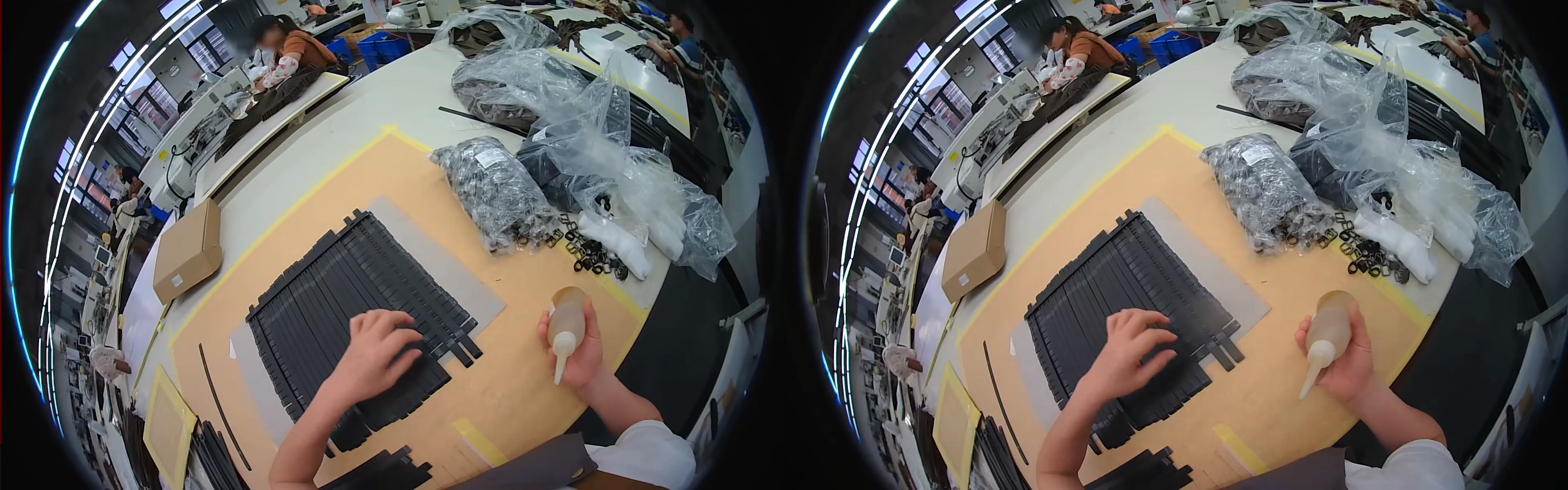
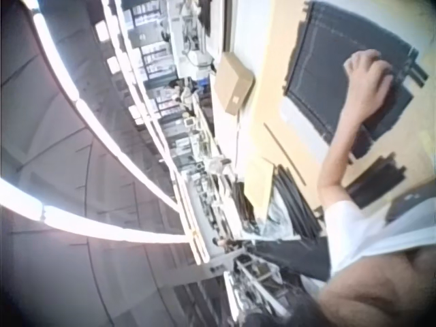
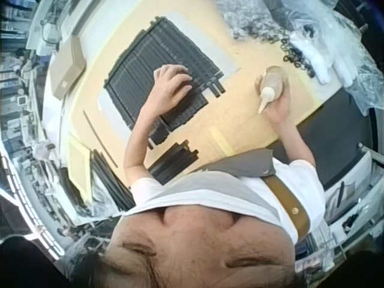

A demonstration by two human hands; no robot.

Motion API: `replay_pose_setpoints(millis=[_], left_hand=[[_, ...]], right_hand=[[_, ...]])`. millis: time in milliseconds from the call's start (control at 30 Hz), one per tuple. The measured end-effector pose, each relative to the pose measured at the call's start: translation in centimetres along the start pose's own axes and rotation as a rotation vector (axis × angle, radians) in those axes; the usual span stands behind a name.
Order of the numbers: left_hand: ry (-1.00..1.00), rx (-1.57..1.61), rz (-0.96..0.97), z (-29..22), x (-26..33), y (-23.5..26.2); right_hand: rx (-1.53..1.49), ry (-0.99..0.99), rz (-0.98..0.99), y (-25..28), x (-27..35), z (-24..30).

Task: The person applies a liquid from a squeeze bottle onto the ends of black plastic strips and places them onto a gray sheet. The person handles the strips one by one, applying the liquid and arranging them in a grid pattern on the sheet.

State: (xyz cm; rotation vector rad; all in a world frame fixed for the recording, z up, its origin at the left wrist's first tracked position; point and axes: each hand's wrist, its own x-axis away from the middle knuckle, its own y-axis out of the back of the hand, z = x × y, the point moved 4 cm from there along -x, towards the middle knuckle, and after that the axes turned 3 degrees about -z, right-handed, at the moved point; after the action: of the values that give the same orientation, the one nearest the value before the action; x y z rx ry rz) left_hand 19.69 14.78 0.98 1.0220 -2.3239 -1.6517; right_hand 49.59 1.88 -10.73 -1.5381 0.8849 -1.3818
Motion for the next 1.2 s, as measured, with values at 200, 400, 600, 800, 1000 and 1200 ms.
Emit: replay_pose_setpoints(millis=[200, 400, 600, 800, 1000, 1200], left_hand=[[-0.005, 0.747, 0.012, -7.4, -2.3, -4.1], [-0.069, 0.758, -0.007, -9.9, -1.5, -7.0], [0.188, 0.980, 0.022, -11.4, 0.1, -9.4], [0.466, 1.356, 0.009, -12.8, 2.2, -11.8], [0.566, 1.460, 0.060, -14.5, 4.0, -13.0], [0.639, 1.359, 0.004, -15.3, 7.1, -11.9]], right_hand=[[0.048, -0.394, -0.013, -3.8, 1.3, -9.6], [0.205, -0.555, -0.090, -3.0, 3.5, -12.0], [0.332, -0.836, 0.140, -2.1, 6.9, -10.8], [1.015, -0.741, 0.351, -0.5, 9.5, -6.8], [1.742, -0.022, 0.112, -1.3, 8.8, 4.3], [2.116, 0.945, -0.408, -3.1, 9.4, 13.8]])
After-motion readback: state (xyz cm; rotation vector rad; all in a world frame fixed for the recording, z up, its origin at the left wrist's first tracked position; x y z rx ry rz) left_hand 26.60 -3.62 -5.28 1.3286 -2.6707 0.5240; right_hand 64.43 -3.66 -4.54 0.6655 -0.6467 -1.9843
